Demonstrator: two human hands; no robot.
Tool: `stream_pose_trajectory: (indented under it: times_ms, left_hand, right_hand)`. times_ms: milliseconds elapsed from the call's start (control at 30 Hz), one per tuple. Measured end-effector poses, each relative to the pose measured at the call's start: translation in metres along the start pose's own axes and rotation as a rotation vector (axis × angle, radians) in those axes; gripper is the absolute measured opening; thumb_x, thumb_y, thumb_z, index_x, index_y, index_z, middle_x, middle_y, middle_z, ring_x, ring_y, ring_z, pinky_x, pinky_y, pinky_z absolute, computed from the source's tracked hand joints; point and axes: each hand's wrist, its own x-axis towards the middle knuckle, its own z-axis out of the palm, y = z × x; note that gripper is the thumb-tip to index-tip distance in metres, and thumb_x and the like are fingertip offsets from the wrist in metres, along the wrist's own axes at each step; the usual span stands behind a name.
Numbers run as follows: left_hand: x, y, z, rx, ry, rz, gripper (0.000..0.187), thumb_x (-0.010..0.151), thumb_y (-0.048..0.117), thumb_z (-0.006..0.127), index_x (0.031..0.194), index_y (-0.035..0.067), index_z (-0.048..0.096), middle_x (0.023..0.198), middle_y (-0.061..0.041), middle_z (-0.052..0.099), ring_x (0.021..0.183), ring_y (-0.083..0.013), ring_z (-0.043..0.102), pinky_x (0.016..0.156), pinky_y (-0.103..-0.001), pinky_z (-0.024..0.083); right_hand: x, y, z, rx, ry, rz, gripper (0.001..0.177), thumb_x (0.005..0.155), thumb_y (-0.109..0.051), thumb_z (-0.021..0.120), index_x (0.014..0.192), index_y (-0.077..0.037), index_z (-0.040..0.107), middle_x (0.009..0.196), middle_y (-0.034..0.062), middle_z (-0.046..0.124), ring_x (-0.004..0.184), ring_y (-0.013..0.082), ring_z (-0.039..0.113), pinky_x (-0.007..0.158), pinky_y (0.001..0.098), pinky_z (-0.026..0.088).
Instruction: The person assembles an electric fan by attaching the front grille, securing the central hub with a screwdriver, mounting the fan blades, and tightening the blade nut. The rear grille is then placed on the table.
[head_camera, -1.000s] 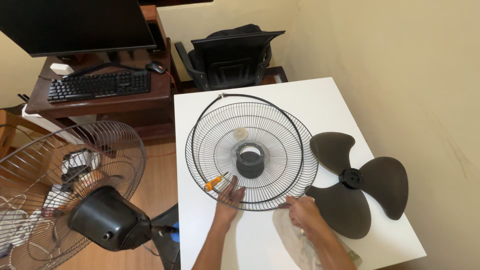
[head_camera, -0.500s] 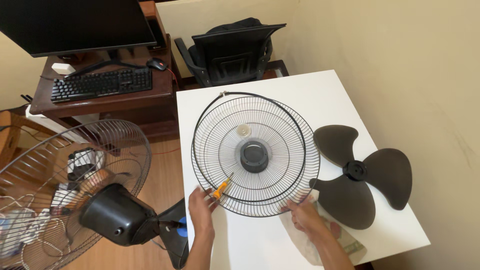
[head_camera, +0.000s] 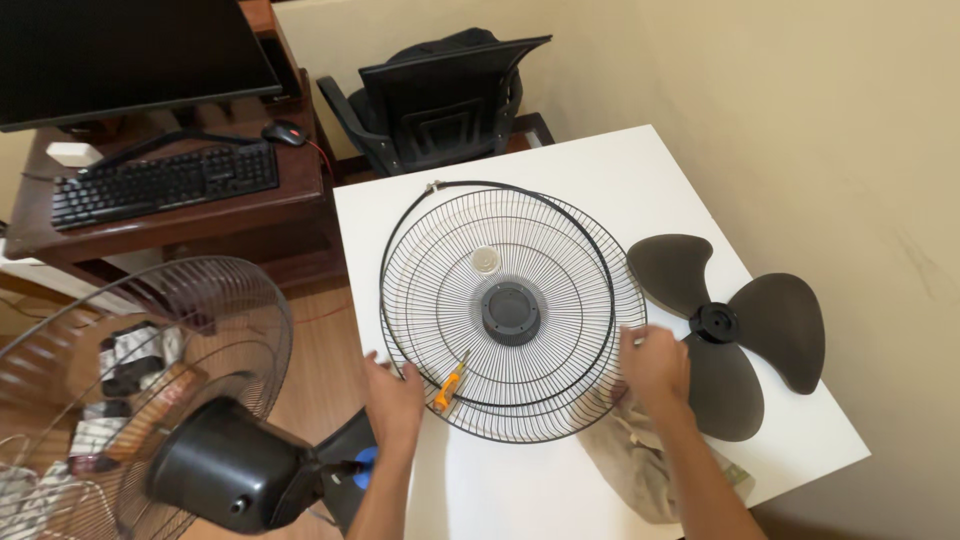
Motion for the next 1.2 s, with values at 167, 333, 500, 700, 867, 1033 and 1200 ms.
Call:
stream_pose_trajectory:
  times_ms: [167,333,500,700,867,1033,1200]
  left_hand:
    - [0.039,0.025,0.002,-0.020,0.065,0.128,0.058,0.092,0.019,0.066,0.139,-0.009,0.046,0.109,-0.027,0.070,0.102,-0.0404,0.069,0.091,-0.047,0.053]
    - [0.066,0.047,0.004,0.087,-0.124,-0.084,0.042,0.100,0.016,0.054,0.140,0.005,0.050,0.097,-0.023,0.074,0.093,-0.0401,0.073,0.086,-0.048,0.056]
    - [0.057,0.043,0.002,0.133,-0.071,0.073,0.038,0.090,0.002,0.057,0.129,0.003,0.055,0.099,-0.016,0.076,0.097,-0.0382,0.072,0.086,-0.048,0.055]
    - [0.035,0.044,-0.010,0.090,-0.034,0.135,0.046,0.080,-0.006,0.055,0.126,0.001,0.056,0.097,-0.013,0.078,0.095,-0.0352,0.072,0.084,-0.046,0.054]
    - [0.032,0.057,-0.018,0.017,-0.071,0.008,0.033,0.097,0.004,0.050,0.129,0.003,0.059,0.093,-0.013,0.077,0.084,-0.0330,0.075,0.079,-0.045,0.055]
    - [0.039,0.065,-0.016,0.013,-0.053,0.084,0.029,0.101,0.008,0.049,0.126,0.001,0.060,0.089,-0.014,0.078,0.081,-0.0284,0.075,0.076,-0.042,0.055]
    - [0.044,0.067,-0.015,0.024,-0.102,-0.034,0.029,0.102,0.009,0.046,0.128,0.002,0.058,0.092,-0.013,0.077,0.072,-0.0287,0.074,0.067,-0.042,0.057]
  right_hand:
    - [0.067,-0.001,0.015,-0.083,0.305,-0.197,0.042,0.098,-0.042,0.069,0.107,-0.001,0.075,0.100,0.0274,0.073,0.095,0.0447,0.071,0.083,0.0500,0.056]
    - [0.117,-0.009,0.033,-0.152,0.018,-0.089,0.046,0.092,-0.047,0.072,0.095,-0.002,0.077,0.099,0.0243,0.074,0.098,0.0427,0.071,0.087,0.0485,0.056]
    - [0.126,-0.008,0.041,-0.004,0.037,-0.143,0.044,0.093,-0.043,0.069,0.092,0.001,0.075,0.087,0.0251,0.073,0.092,0.0439,0.071,0.085,0.0498,0.055]
    - [0.101,0.002,0.022,0.069,0.243,-0.215,0.041,0.099,-0.038,0.066,0.091,0.001,0.075,0.082,0.0283,0.070,0.085,0.0485,0.068,0.080,0.0532,0.053]
    - [0.087,0.010,0.011,0.093,0.243,-0.165,0.042,0.097,-0.040,0.067,0.089,0.001,0.076,0.078,0.0286,0.069,0.084,0.0489,0.067,0.079,0.0533,0.053]
    - [0.078,0.018,0.022,0.127,0.248,-0.164,0.042,0.099,-0.038,0.065,0.086,0.001,0.074,0.076,0.0264,0.069,0.082,0.0479,0.068,0.078,0.0532,0.053]
    - [0.087,0.018,0.029,0.110,0.261,-0.196,0.043,0.098,-0.038,0.065,0.083,0.000,0.074,0.074,0.0266,0.068,0.080,0.0477,0.067,0.078,0.0534,0.053]
